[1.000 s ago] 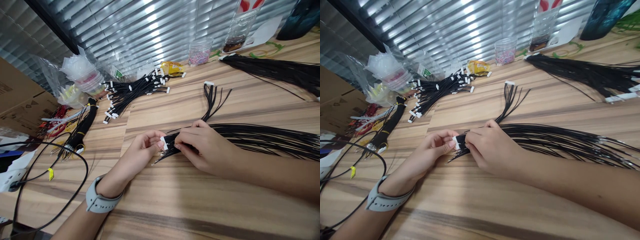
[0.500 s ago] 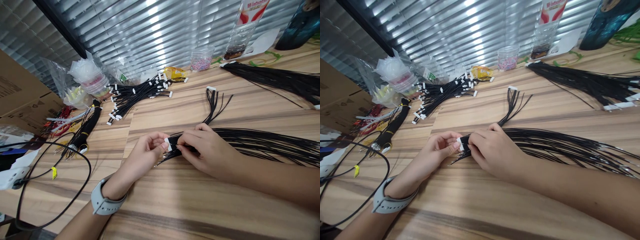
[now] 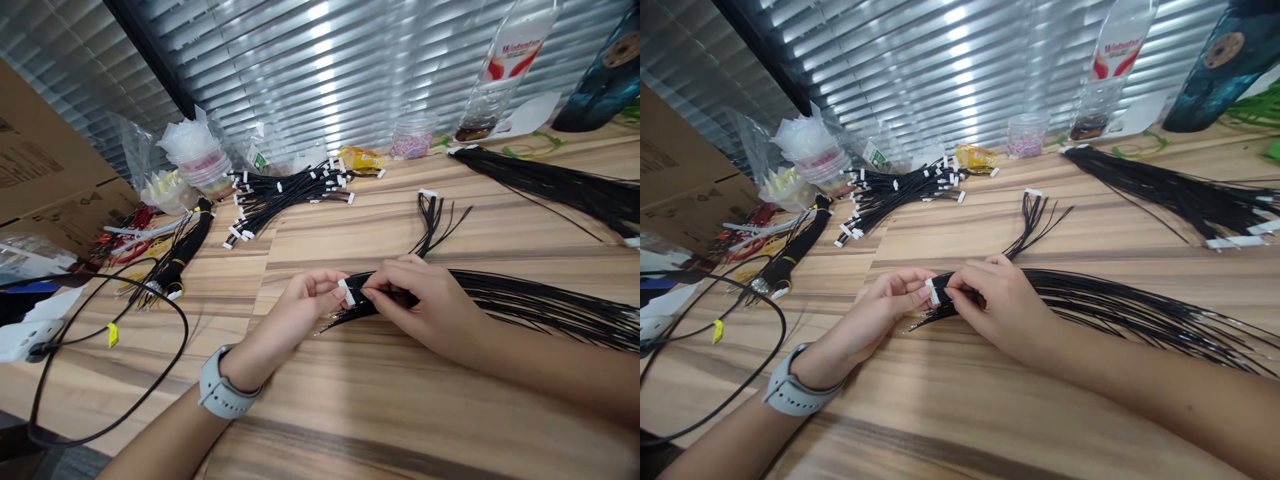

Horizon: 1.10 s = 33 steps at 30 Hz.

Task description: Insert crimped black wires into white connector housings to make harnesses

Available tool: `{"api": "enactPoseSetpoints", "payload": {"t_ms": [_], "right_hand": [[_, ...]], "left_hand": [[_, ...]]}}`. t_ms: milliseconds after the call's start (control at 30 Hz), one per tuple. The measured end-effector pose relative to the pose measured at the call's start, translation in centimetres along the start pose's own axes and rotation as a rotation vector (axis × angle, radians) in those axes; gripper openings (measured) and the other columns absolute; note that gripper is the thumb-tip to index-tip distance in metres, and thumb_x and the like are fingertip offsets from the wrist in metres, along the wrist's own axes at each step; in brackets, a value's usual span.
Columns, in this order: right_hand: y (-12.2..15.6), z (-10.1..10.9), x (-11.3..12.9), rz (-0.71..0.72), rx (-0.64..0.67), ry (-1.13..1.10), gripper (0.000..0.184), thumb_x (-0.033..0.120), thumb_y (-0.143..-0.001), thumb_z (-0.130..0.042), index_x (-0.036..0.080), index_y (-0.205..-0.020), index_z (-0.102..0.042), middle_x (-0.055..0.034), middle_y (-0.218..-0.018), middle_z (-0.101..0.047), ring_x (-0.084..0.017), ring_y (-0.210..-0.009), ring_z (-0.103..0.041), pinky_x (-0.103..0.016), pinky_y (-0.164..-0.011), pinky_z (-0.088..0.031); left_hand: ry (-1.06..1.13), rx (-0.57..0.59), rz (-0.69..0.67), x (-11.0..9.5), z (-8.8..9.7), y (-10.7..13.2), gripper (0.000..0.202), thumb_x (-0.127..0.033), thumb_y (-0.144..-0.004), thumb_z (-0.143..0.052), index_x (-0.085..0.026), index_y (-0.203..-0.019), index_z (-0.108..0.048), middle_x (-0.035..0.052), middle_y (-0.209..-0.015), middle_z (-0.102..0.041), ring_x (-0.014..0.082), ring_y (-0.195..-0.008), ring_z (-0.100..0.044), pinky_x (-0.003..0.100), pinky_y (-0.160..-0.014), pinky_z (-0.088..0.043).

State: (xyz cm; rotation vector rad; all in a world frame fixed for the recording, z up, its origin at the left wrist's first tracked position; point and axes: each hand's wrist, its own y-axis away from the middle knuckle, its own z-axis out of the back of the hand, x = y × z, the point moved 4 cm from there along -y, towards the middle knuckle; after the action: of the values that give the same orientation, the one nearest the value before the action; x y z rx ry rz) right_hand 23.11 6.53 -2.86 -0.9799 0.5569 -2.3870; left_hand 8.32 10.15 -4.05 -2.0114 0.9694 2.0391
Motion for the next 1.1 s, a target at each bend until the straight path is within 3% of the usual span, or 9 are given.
{"api": "enactPoseSetpoints", "payload": {"t_ms": [267,367,433,567,633,767,867,967,1100], "right_hand": [[0.0,0.0,0.3,0.066,0.0,-0.041,0.012,0.013,-0.084,-0.048,0.016,-0.077,-0.057,0.0008,-0.065,-0.057,-0.01,-0.06,-0.049,-0.027,-0.066,-0.039],[0.1,0.6,0.4,0.101,-0.113,0.038,0.011,0.015,-0.085,-0.05,0.016,-0.082,-0.06,-0.0047,-0.077,-0.057,-0.014,-0.075,-0.051,-0.028,-0.069,-0.04],[0.5,0.7,1.0,0.199,-0.173,0.146,0.011,0.015,-0.085,-0.051,0.016,-0.082,-0.062,-0.0058,-0.079,-0.056,-0.015,-0.075,-0.05,-0.03,-0.068,-0.039],[1.1,-0.9,2.7,0.45,0.05,0.288,0.016,0.015,-0.088,-0.047,0.015,-0.085,-0.063,-0.0042,-0.074,-0.058,-0.014,-0.067,-0.047,-0.029,-0.061,-0.037],[1.0,-0.9,3.1,0.481,0.057,0.307,0.017,0.021,-0.088,-0.049,0.014,-0.095,-0.062,-0.0075,-0.082,-0.06,-0.017,-0.073,-0.05,-0.029,-0.064,-0.039],[-0.6,0.5,1.6,0.261,-0.008,0.386,0.044,0.032,-0.083,-0.057,0.009,-0.119,-0.05,-0.0173,-0.109,-0.057,-0.026,-0.097,-0.05,-0.04,-0.081,-0.04],[-1.7,0.8,-0.2,0.036,0.174,0.258,0.028,0.031,-0.084,-0.054,0.014,-0.106,-0.056,-0.0104,-0.103,-0.062,-0.023,-0.093,-0.054,-0.038,-0.082,-0.04],[-2.3,1.1,-1.1,-0.121,0.254,0.016,0.016,0.028,-0.088,-0.047,0.017,-0.089,-0.058,-0.0035,-0.083,-0.064,-0.016,-0.077,-0.057,-0.028,-0.069,-0.042],[-3.0,2.1,-0.6,-0.129,0.22,-0.128,0.017,0.029,-0.089,-0.046,0.017,-0.092,-0.058,-0.0027,-0.089,-0.064,-0.016,-0.082,-0.057,-0.025,-0.071,-0.042]], "left_hand": [[0.029,0.04,-0.037,-0.2,0.2,-0.2,0.02,-0.027,-0.073,-0.069,-0.013,-0.086,-0.065,0.0028,-0.072,-0.063,0.0094,-0.066,-0.056,0.02,-0.063,-0.042],[0.07,0.007,-0.083,-0.6,0.8,-0.5,0.02,-0.026,-0.072,-0.07,-0.014,-0.087,-0.065,0.0022,-0.077,-0.064,0.0099,-0.071,-0.058,0.021,-0.069,-0.044],[0.063,-0.034,-0.099,-0.9,1.4,-0.6,0.018,-0.025,-0.072,-0.07,-0.015,-0.086,-0.065,0.001,-0.078,-0.064,0.0091,-0.072,-0.058,0.02,-0.071,-0.044],[0.044,-0.079,-0.096,-1.2,2.0,-0.5,0.015,-0.025,-0.072,-0.07,-0.016,-0.084,-0.066,0.0001,-0.078,-0.064,0.0089,-0.074,-0.058,0.02,-0.073,-0.045],[0.047,-0.093,-0.116,-1.5,2.0,-0.4,0.017,-0.025,-0.071,-0.07,-0.016,-0.085,-0.066,0.0001,-0.079,-0.064,0.009,-0.074,-0.058,0.02,-0.072,-0.045],[0.049,-0.096,-0.195,-2.0,1.5,-0.1,0.02,-0.028,-0.071,-0.07,-0.017,-0.087,-0.066,0.0012,-0.086,-0.066,0.0101,-0.074,-0.059,0.023,-0.074,-0.047],[-0.055,-0.113,-0.285,-2.2,0.9,0.4,0.031,-0.037,-0.076,-0.063,-0.016,-0.099,-0.063,0.006,-0.098,-0.065,0.0161,-0.086,-0.06,0.031,-0.082,-0.047],[-0.361,-0.111,-0.438,-2.7,-0.5,1.1,0.055,-0.046,-0.075,-0.061,-0.016,-0.12,-0.05,0.0121,-0.118,-0.056,0.0253,-0.111,-0.051,0.042,-0.096,-0.039],[-0.927,-0.083,-0.604,-2.6,-4.2,1.0,0.077,-0.064,-0.065,-0.06,-0.016,-0.124,-0.046,0.0168,-0.126,-0.049,0.0364,-0.119,-0.041,0.055,-0.098,-0.031]]}}
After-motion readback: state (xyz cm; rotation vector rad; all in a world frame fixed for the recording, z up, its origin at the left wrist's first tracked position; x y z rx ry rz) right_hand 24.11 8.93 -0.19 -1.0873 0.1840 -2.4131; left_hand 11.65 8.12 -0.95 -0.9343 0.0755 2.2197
